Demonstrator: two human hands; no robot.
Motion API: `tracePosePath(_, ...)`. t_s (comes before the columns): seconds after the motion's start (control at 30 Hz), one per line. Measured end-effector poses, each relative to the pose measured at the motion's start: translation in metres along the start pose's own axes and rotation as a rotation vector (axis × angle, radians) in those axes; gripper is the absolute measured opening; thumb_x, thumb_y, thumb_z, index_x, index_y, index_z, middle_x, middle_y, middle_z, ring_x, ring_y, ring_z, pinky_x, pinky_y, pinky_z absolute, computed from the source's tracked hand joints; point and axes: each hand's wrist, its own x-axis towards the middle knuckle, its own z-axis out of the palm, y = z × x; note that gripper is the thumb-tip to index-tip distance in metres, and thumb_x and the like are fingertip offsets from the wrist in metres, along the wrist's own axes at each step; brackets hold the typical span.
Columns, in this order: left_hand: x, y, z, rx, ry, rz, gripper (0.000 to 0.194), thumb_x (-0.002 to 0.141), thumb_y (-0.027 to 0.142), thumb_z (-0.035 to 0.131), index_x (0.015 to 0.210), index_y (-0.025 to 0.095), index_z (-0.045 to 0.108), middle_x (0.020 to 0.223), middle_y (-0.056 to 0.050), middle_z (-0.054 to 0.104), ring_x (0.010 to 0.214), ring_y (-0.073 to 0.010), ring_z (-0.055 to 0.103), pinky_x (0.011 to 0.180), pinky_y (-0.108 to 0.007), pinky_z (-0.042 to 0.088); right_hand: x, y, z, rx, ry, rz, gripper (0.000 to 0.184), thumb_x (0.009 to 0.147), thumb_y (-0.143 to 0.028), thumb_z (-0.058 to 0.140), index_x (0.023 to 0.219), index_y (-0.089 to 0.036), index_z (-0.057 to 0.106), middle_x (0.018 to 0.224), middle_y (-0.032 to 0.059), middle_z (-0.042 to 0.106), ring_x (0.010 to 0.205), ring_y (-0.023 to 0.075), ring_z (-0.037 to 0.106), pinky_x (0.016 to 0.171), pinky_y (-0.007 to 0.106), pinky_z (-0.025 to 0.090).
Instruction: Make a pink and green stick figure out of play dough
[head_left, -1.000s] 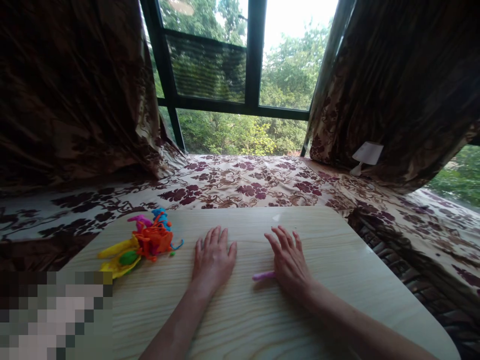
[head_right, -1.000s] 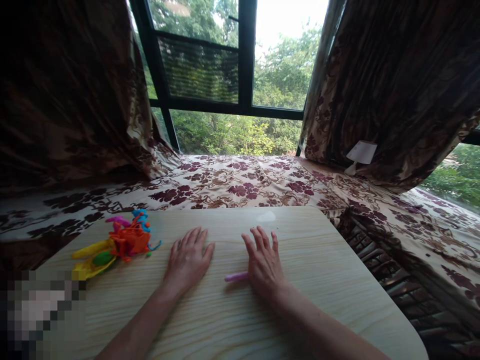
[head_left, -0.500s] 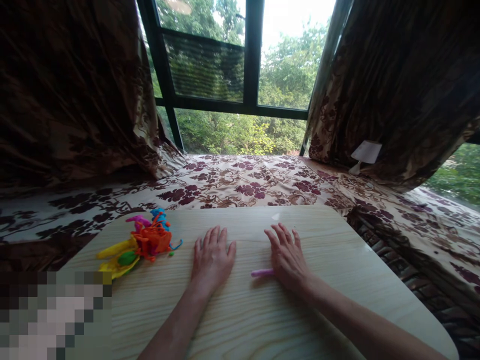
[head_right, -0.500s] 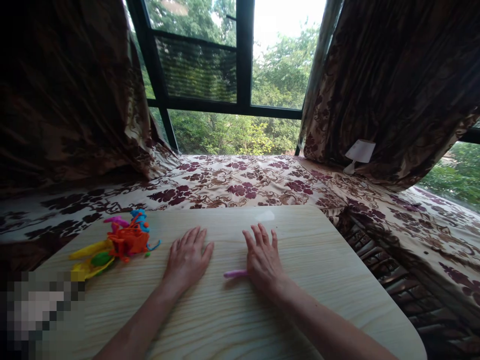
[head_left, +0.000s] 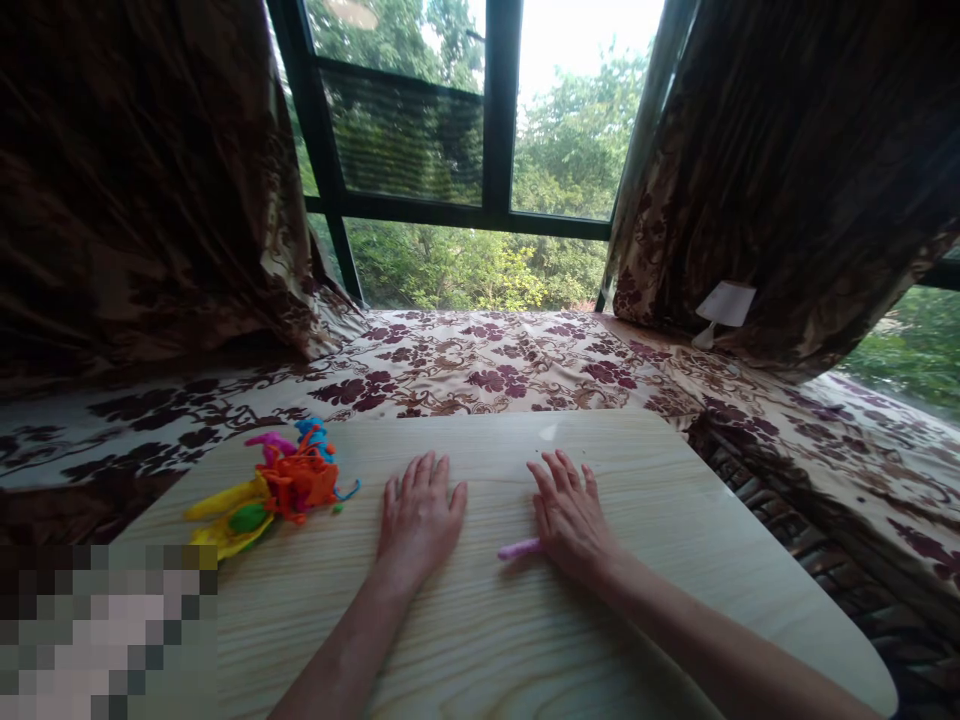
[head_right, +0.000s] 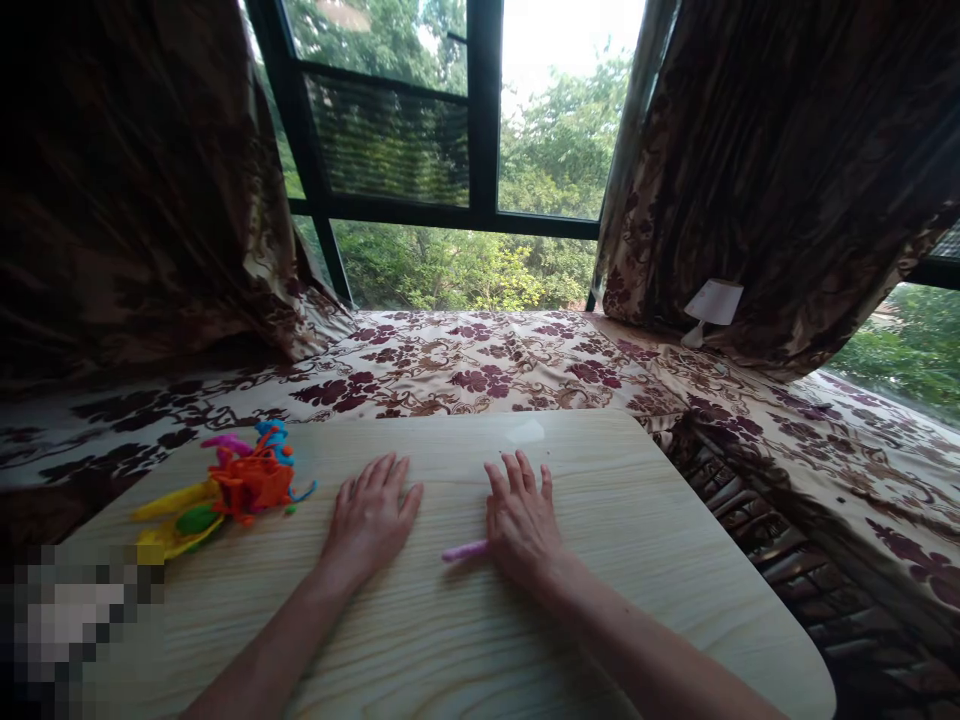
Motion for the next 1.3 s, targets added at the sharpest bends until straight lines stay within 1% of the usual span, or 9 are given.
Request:
tracePosePath(0.1, 0.000, 0.000, 0.001, -0.001, -0.008, -0.005, 0.044, 0.084, 0.039, 0.033, 0.122, 0.019, 0.043, 0.134, -0.010, 0.039, 0.124, -0.0226, 0.028, 0.102, -0.042, 0.016, 0.001, -0.001, 0.000, -0.002, -0.010, -0.001, 0.041, 0.087, -0.026, 0.033, 0.129, -0.026, 0.035, 0.138, 0.0034, 0.031, 0.130, 0.0203, 0.012, 0.102, 0.045, 0.008)
tracePosePath(0.3, 0.001, 0.002, -0.003, -0.001, -0.017, -0.012, 0.043, 0.084, 0.037, 0.034, 0.121, 0.019, 0.044, 0.133, -0.010, 0.041, 0.123, -0.0226, 0.030, 0.101, -0.042, 0.017, 0.053, 0.002, 0.016, -0.008, -0.006, 0.074, 0.045, 0.088, -0.028, 0.032, 0.132, -0.019, 0.030, 0.139, 0.0119, 0.026, 0.129, 0.0260, 0.013, 0.099, 0.050, 0.011)
tracePosePath(0.53, 0.000, 0.001, -0.003, -0.019, -0.009, -0.009, 0.044, 0.084, 0.038, 0.034, 0.122, 0.019, 0.043, 0.134, -0.010, 0.040, 0.124, -0.0226, 0.028, 0.102, -0.041, 0.016, 0.000, 0.002, 0.001, -0.007, -0.026, 0.014, 0.043, 0.088, -0.024, 0.031, 0.131, -0.026, 0.032, 0.139, 0.0026, 0.029, 0.130, 0.0197, 0.010, 0.103, 0.044, 0.008)
tracePosePath(0.6, 0.000, 0.000, -0.002, -0.026, -0.005, -0.004, 0.044, 0.085, 0.039, 0.033, 0.122, 0.018, 0.043, 0.133, -0.011, 0.040, 0.124, -0.0228, 0.029, 0.102, -0.041, 0.016, 0.002, 0.003, 0.002, -0.008, -0.026, 0.011, 0.043, 0.088, -0.025, 0.031, 0.131, -0.026, 0.032, 0.139, 0.0028, 0.030, 0.130, 0.0201, 0.010, 0.103, 0.044, 0.008)
tracePosePath(0.8, 0.001, 0.000, -0.002, -0.056, 0.000, 0.002, 0.045, 0.085, 0.039, 0.032, 0.122, 0.017, 0.043, 0.133, -0.011, 0.041, 0.124, -0.0227, 0.029, 0.102, -0.041, 0.017, 0.055, 0.005, 0.015, -0.014, -0.010, 0.074, 0.046, 0.088, -0.028, 0.032, 0.133, -0.017, 0.028, 0.139, 0.0120, 0.026, 0.130, 0.0264, 0.011, 0.099, 0.052, 0.011)
tracePosePath(0.87, 0.000, 0.001, -0.002, -0.076, -0.001, -0.004, 0.044, 0.084, 0.039, 0.033, 0.122, 0.018, 0.042, 0.133, -0.011, 0.041, 0.124, -0.0224, 0.029, 0.102, -0.041, 0.016, 0.048, 0.005, 0.013, -0.017, -0.012, 0.074, 0.046, 0.088, -0.028, 0.032, 0.133, -0.018, 0.028, 0.140, 0.0111, 0.026, 0.130, 0.0257, 0.011, 0.100, 0.051, 0.010)
tracePosePath(1.1, 0.005, -0.008, 0.000, -0.180, 0.029, -0.043, 0.044, 0.082, 0.036, 0.039, 0.122, 0.017, 0.044, 0.131, -0.011, 0.043, 0.122, -0.0227, 0.033, 0.101, -0.041, 0.020, -0.023, 0.004, -0.003, 0.079, -0.001, 0.033, 0.045, 0.086, -0.024, 0.033, 0.131, -0.024, 0.033, 0.139, 0.0032, 0.029, 0.131, 0.0207, 0.011, 0.103, 0.046, 0.009)
tracePosePath(1.2, 0.007, -0.009, -0.008, -0.226, 0.057, -0.049, 0.041, 0.083, 0.032, 0.038, 0.119, 0.015, 0.047, 0.128, -0.012, 0.046, 0.118, -0.0220, 0.039, 0.099, -0.040, 0.027, -0.013, 0.003, -0.006, 0.284, 0.013, 0.086, 0.042, 0.085, -0.022, 0.035, 0.127, -0.026, 0.039, 0.136, 0.0038, 0.035, 0.129, 0.0214, 0.018, 0.102, 0.046, 0.012)
tracePosePath(1.3, -0.002, 0.006, -0.024, -0.280, 0.044, 0.025, 0.033, 0.083, 0.031, 0.038, 0.107, 0.019, 0.057, 0.114, -0.008, 0.057, 0.108, -0.0198, 0.048, 0.095, -0.037, 0.033, 0.008, 0.007, -0.011, 0.408, 0.036, 0.110, 0.036, 0.083, -0.018, 0.037, 0.116, -0.025, 0.051, 0.128, 0.0053, 0.044, 0.125, 0.0228, 0.027, 0.100, 0.046, 0.017)
